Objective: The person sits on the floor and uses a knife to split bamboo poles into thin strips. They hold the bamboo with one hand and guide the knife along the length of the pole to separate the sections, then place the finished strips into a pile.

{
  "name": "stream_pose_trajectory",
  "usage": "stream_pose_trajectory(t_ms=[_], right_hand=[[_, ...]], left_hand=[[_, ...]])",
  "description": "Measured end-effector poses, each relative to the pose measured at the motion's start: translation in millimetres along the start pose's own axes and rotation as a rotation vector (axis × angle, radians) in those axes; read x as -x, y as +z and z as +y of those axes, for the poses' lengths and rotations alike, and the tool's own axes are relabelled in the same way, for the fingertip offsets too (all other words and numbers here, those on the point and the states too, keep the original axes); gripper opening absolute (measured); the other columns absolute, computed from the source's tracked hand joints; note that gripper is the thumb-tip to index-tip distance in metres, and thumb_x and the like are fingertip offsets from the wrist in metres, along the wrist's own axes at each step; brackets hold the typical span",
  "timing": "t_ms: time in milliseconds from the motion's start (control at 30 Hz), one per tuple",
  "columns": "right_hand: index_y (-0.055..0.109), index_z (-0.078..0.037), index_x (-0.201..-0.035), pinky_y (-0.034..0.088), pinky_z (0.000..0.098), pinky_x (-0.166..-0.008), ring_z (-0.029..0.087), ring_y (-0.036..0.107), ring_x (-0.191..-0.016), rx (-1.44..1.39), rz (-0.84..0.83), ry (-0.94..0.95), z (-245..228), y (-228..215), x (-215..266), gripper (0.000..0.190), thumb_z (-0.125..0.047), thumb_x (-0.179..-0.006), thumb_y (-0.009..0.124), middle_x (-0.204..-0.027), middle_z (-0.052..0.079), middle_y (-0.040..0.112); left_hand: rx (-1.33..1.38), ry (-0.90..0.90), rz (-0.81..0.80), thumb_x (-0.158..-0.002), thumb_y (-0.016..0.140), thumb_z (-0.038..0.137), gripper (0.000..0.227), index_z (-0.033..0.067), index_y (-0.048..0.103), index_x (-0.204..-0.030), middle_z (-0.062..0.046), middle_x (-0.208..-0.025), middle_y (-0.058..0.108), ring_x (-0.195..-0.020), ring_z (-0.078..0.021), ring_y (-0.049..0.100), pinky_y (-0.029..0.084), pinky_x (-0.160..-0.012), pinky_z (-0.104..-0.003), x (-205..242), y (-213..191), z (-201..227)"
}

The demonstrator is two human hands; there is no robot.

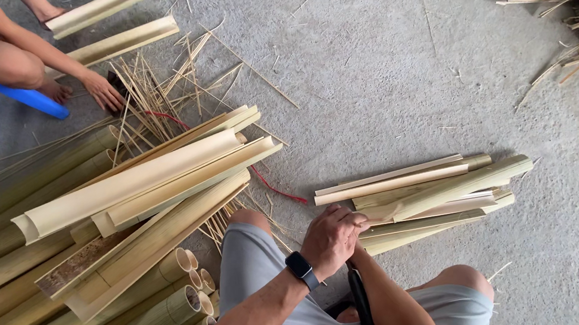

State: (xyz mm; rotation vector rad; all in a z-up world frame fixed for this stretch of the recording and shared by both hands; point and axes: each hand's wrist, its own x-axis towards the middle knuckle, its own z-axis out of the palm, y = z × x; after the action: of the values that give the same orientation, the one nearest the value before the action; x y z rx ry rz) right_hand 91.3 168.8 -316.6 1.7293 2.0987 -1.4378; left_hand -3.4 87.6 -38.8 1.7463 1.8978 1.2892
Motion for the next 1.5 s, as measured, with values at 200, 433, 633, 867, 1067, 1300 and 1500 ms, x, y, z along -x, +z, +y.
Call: stream_pose_trajectory(t_ms=[200,433,633,867,1067,1300,1500], right_hand=[[0.047,-0.016,-0.095,0.028,0.0306,-0.042,0.013,0.038,-0.049,-0.826,-0.104,0.418,35,-59,-2,0.012,-0.005,-0.09,0.05,-0.067,0.003,0.043],[0.047,-0.011,-0.092,0.025,0.0278,-0.036,0.01,0.033,-0.043,-0.85,-0.13,0.33,46,-91,4,0.008,-0.004,-0.089,0.048,-0.061,-0.001,0.037],[0.048,-0.008,-0.094,0.028,0.0283,-0.036,0.009,0.035,-0.042,-0.809,-0.142,0.265,33,-85,25,0.004,-0.008,-0.091,0.05,-0.061,-0.001,0.038],[0.047,-0.006,-0.132,0.029,0.0283,-0.036,0.009,0.037,-0.043,-0.824,-0.119,0.173,-27,-113,80,0.041,-0.002,-0.091,0.054,-0.059,0.0,0.039],[0.043,-0.011,-0.147,0.026,0.0236,-0.035,0.005,0.031,-0.04,-0.945,-0.204,-0.039,-82,-136,141,0.056,-0.002,-0.092,0.049,-0.055,-0.006,0.031],[0.046,-0.008,-0.147,0.026,0.0251,-0.035,0.007,0.032,-0.04,-0.794,-0.23,-0.013,-115,-112,176,0.058,-0.001,-0.09,0.05,-0.055,-0.004,0.034],[0.044,-0.008,-0.15,0.029,0.0276,-0.036,0.008,0.035,-0.04,-0.657,-0.168,0.073,-125,-106,192,0.062,-0.002,-0.089,0.052,-0.054,-0.002,0.038]], left_hand=[[-0.04,-0.102,0.041,-0.096,0.072,0.015,0.005,0.0107,0.071,-0.098,-0.005,-0.081,0.071,-0.073,-0.0193,0.067,0.058,-0.072,-0.035,11,-16,-32],[-0.184,0.039,0.256,-0.094,0.073,0.009,0.009,0.0097,0.07,-0.103,-0.006,-0.094,0.076,-0.081,-0.017,0.069,0.061,-0.071,-0.03,-3,-75,-47],[-0.488,0.076,0.39,-0.073,0.081,0.027,0.075,-0.0089,0.057,-0.134,-0.029,-0.128,0.065,-0.112,-0.0386,0.065,0.056,-0.092,-0.044,-65,-111,-61],[-0.363,-0.723,-0.004,-0.087,0.076,0.042,0.053,0.0115,0.067,-0.129,-0.017,-0.12,0.072,-0.104,-0.0318,0.072,0.057,-0.09,-0.042,55,-145,-158],[-0.501,-1.12,0.066,-0.086,0.078,0.039,0.052,0.0142,0.068,-0.13,-0.015,-0.128,0.07,-0.117,-0.0329,0.066,0.053,-0.099,-0.044,184,-195,-248],[-0.984,-0.895,0.199,-0.087,0.076,0.022,0.064,0.0095,0.056,-0.146,-0.024,-0.155,0.042,-0.141,-0.0425,0.04,0.036,-0.113,-0.061,217,-283,-320],[-1.151,-1.104,-0.156,-0.09,0.066,0.017,0.039,0.0121,0.068,-0.128,-0.019,-0.144,0.055,-0.139,-0.0401,0.042,0.034,-0.112,-0.059,230,-355,-347]])
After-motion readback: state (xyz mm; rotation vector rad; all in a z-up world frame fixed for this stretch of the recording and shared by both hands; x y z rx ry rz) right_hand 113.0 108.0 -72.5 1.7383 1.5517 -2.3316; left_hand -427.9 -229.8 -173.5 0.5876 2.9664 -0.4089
